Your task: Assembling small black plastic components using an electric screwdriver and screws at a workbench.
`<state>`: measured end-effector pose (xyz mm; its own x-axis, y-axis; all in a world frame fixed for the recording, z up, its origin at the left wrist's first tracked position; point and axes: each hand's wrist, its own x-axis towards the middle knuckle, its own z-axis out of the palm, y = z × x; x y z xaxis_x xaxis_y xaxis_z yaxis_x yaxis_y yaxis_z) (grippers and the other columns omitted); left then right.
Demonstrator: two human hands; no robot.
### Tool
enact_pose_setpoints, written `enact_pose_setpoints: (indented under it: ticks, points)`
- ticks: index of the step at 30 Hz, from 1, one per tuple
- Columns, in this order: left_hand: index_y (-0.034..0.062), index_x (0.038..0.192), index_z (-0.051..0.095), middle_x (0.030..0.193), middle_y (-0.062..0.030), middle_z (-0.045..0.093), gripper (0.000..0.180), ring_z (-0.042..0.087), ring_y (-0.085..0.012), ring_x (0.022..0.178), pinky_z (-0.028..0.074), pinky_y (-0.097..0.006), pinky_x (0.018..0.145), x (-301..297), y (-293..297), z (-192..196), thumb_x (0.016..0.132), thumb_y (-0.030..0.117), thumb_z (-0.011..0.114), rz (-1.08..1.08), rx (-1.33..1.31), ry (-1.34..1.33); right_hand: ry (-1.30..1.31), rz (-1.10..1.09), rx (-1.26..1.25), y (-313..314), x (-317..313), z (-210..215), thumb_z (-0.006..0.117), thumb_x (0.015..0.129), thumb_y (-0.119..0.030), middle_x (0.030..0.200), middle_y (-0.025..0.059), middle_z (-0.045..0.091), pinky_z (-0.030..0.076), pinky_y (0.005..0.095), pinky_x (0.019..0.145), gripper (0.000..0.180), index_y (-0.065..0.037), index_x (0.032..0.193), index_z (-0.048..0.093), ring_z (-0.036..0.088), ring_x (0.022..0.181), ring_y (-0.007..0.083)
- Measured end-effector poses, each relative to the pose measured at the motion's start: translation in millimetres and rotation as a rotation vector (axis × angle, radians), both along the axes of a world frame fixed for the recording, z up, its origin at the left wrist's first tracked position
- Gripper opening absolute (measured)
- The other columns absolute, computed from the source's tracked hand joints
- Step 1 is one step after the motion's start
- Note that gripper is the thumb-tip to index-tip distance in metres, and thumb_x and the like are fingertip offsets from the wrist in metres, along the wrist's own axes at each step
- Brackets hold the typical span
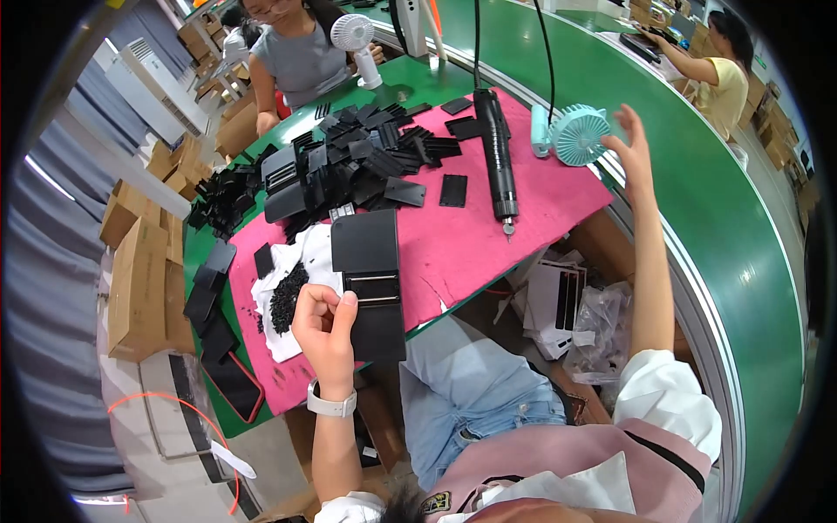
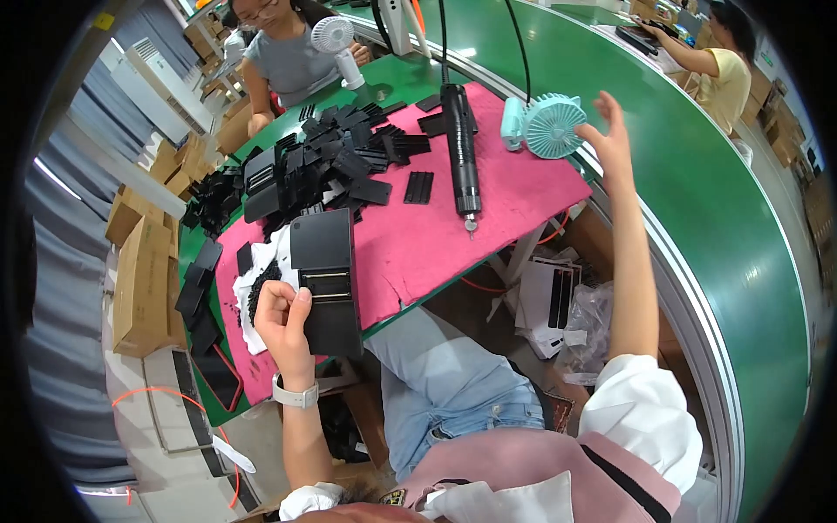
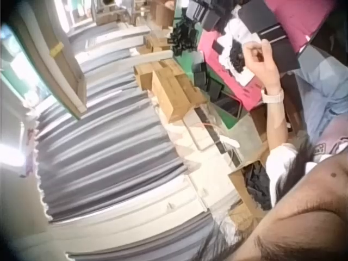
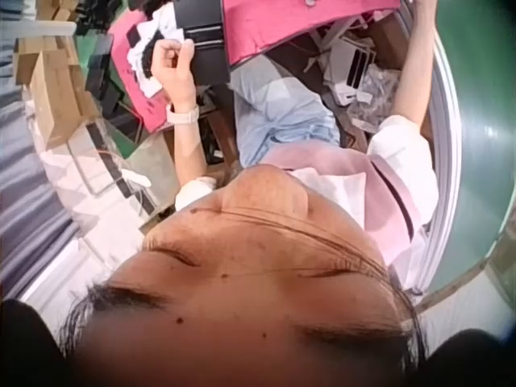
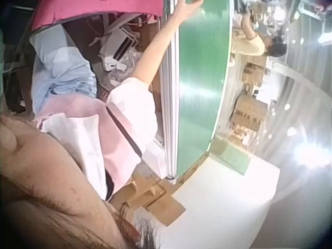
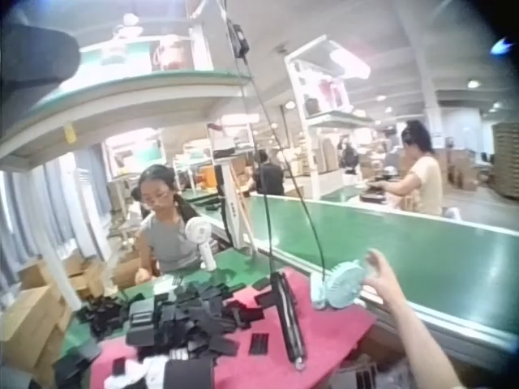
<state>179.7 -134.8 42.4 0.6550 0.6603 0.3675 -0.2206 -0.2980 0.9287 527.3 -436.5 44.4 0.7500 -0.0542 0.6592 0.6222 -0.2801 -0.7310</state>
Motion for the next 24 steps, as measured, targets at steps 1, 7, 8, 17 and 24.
enact_pose_setpoints:
  ticks: [1, 7, 8, 17, 24]
  points:
    - [0.0076, 0.076, 0.042, 0.061, 0.0074, 0.037, 0.023, 0.030, -0.0001, 0.054, 0.022, -0.017, 0.049, 1.8, 0.0, -1.2, 0.083, 0.005, 0.064, -0.006, 0.000, -0.001, 0.366, 0.354, 0.190, -5.9, 8.3, -4.1, 0.066, 0.071, -0.005, 0.117, 0.0106, 0.055, 0.042, 0.0323, 0.091, 0.054, -0.002, 0.122, 0.048, 0.055, 0.104, 0.0215]
    - [0.0085, 0.074, 0.041, 0.065, 0.0070, 0.036, 0.023, 0.031, -0.0013, 0.059, 0.023, -0.018, 0.054, 5.3, -1.3, -11.0, 0.083, 0.005, 0.062, 0.001, -0.013, 0.100, 0.407, 0.449, -0.002, 6.1, 11.9, -28.5, 0.071, 0.070, -0.009, 0.102, 0.0068, 0.063, 0.045, 0.0277, 0.086, 0.049, 0.000, 0.114, 0.053, 0.059, 0.093, 0.0146]
    - [0.0085, 0.073, 0.042, 0.063, 0.0073, 0.037, 0.023, 0.030, -0.0008, 0.057, 0.022, -0.018, 0.052, 4.5, -0.5, -12.5, 0.082, 0.006, 0.063, 0.018, -0.013, 0.086, 0.385, 0.433, -0.017, 12.7, 7.0, -31.3, 0.075, 0.069, -0.013, 0.100, 0.0071, 0.064, 0.046, 0.0271, 0.083, 0.051, 0.002, 0.112, 0.053, 0.060, 0.090, 0.0154]
    - [0.0097, 0.073, 0.042, 0.063, 0.0090, 0.033, 0.022, 0.026, -0.0009, 0.059, 0.019, -0.019, 0.053, 10.2, -6.2, -13.9, 0.084, 0.005, 0.060, 0.029, -0.028, 0.132, 0.281, 0.327, -0.126, 21.1, 1.4, -33.3, 0.077, 0.067, -0.019, 0.097, 0.0091, 0.065, 0.045, 0.0270, 0.083, 0.052, 0.002, 0.110, 0.056, 0.060, 0.092, 0.0151]
    - [0.0084, 0.075, 0.043, 0.063, 0.0082, 0.037, 0.023, 0.029, -0.0002, 0.057, 0.020, -0.018, 0.051, 11.0, -4.8, -16.7, 0.084, 0.006, 0.064, 0.023, -0.022, 0.136, 0.277, 0.424, -0.073, 19.2, 5.7, -32.9, 0.075, 0.072, -0.017, 0.102, 0.0089, 0.064, 0.046, 0.0280, 0.084, 0.051, 0.001, 0.116, 0.055, 0.059, 0.094, 0.0150]
